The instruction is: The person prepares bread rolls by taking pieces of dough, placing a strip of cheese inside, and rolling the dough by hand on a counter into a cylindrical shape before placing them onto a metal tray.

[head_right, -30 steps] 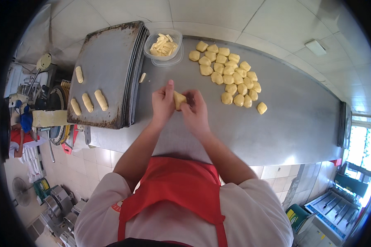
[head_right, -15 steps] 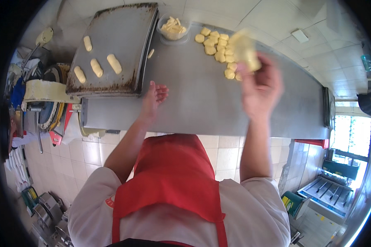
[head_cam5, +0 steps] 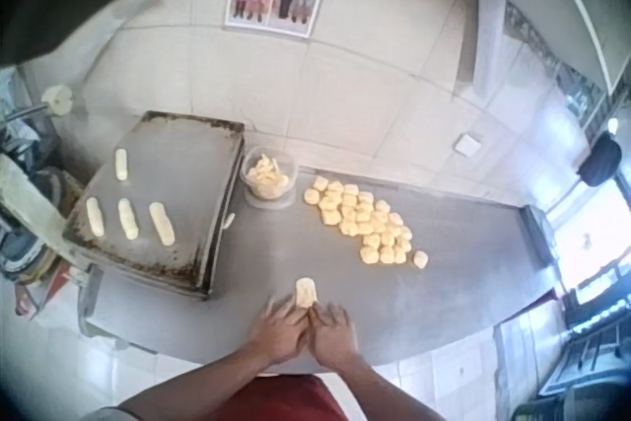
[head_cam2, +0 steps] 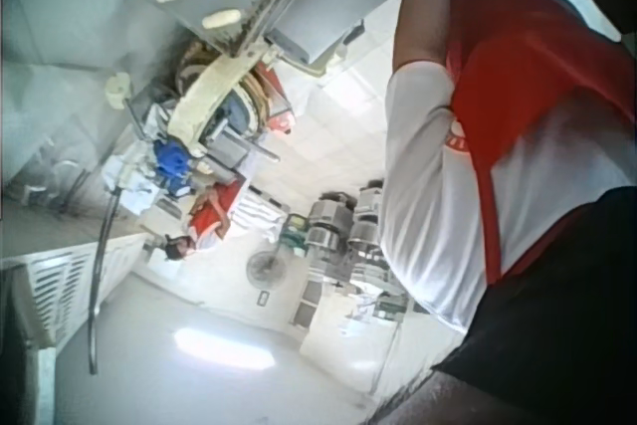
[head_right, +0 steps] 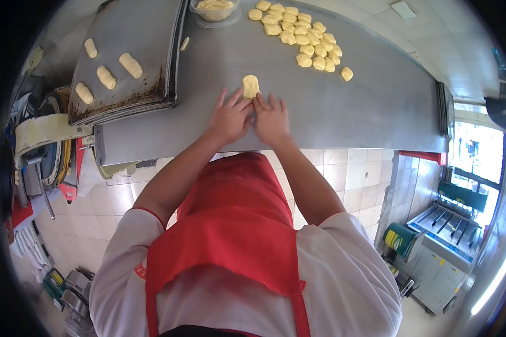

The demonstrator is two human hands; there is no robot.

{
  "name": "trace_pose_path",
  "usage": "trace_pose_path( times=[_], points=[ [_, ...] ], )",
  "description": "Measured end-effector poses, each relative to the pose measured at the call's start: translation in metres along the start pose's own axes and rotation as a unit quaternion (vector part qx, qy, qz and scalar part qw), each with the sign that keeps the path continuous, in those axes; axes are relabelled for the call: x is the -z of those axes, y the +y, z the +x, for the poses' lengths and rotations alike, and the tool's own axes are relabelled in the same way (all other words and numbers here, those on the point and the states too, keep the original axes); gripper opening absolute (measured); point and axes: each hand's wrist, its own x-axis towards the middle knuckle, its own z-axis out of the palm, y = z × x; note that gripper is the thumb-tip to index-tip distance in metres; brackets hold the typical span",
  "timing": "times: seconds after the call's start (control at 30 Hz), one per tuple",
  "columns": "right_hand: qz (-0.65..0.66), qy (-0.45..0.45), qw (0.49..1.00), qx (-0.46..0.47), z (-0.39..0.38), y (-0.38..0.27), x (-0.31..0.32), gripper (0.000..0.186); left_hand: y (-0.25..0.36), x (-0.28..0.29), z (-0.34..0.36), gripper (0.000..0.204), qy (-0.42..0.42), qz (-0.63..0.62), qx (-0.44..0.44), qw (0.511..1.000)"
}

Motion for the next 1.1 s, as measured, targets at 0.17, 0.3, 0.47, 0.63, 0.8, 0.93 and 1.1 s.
trace_pose_path(
  times=[0.17,0.3,0.47,0.63,0.8,0.93,1.1],
  points=[
    [-0.100,-0.207,0.973,-0.016,-0.014,-0.005,0.006,0.081,-0.018,-0.016,-0.032,0.063,-0.027,0.030,-0.024,0.999],
    [-0.034,-0.172,0.984,-0.027,-0.030,0.010,0.010,0.076,-0.008,0.001,-0.027,0.060,-0.090,0.020,0.016,0.996],
    [0.182,-0.173,0.964,-0.092,-0.002,0.047,0.048,0.062,-0.020,0.061,0.081,0.037,-0.008,-0.196,0.261,0.945],
    [0.287,-0.004,0.946,-0.148,0.009,0.118,0.059,0.048,-0.126,0.145,0.241,0.029,0.112,0.019,0.319,0.941],
    [0.312,0.045,0.942,-0.119,0.017,0.175,0.058,0.038,-0.183,0.169,0.321,0.048,-0.120,0.199,0.425,0.875],
    [0.323,0.083,0.937,-0.100,0.039,0.193,0.062,0.033,-0.195,0.156,0.346,0.064,-0.190,0.165,0.499,0.829],
    [0.401,0.086,0.910,-0.060,0.088,0.188,0.090,0.030,-0.199,0.162,0.315,0.069,-0.027,0.075,0.508,0.858]
  ],
)
